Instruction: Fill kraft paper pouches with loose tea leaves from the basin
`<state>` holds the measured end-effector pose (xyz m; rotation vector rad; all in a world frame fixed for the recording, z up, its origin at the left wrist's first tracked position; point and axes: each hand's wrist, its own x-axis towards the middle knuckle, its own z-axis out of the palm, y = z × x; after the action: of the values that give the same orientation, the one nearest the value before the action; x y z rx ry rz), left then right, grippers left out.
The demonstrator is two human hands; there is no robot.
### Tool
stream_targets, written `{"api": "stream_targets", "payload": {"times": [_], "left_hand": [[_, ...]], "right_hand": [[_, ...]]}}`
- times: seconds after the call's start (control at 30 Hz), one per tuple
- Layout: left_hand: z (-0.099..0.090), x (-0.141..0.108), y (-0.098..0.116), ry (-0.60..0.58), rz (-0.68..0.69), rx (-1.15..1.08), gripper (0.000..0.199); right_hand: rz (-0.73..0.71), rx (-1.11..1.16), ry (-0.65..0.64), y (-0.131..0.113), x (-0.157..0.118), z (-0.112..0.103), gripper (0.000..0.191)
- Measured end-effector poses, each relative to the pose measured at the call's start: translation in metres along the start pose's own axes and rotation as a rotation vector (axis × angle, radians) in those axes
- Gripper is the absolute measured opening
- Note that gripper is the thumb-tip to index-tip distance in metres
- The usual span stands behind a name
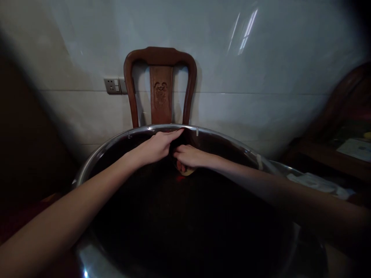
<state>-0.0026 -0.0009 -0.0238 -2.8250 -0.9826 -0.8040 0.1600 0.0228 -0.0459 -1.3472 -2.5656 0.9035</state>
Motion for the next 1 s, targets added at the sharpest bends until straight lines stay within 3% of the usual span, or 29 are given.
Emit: {"api": "stream_targets", "payload": {"times": [0.27,0.33,0.43,0.53,0.6,0.77,1.0], "left_hand": [[0.001,0.001,-0.003,0.028,0.036,-0.008,0.065],[0.001,0.000,-0.004,0.016,0.034,-0.012,0.066],[0.002,0.000,-0.005,0.004,0.022,-0.001,0.068],[0.001,0.000,-0.005,0.006,0.016,0.025,0.069],[0.000,0.000,-0.005,-0.012,0.002,0.041,0.069],[-0.001,0.000,0.001,-0.068,0.002,0.056,0.071],[0.000,0.001,0.006,-0.115,-0.015,0.079,0.069]], "right_hand": [[-0.083,-0.228,0.243,-0.001,0.003,-0.016,0.028],[-0.124,-0.318,0.244,-0.007,-0.004,-0.017,0.029],[-0.217,-0.588,0.216,-0.014,-0.013,-0.009,0.037],[-0.353,-0.945,0.364,-0.011,-0.014,0.007,0.044],[-0.397,-1.068,0.431,-0.004,-0.011,0.019,0.054],[-0.262,-0.990,0.307,0.018,0.002,0.029,0.065],[-0.111,-0.908,0.149,0.029,0.026,0.013,0.073]]}}
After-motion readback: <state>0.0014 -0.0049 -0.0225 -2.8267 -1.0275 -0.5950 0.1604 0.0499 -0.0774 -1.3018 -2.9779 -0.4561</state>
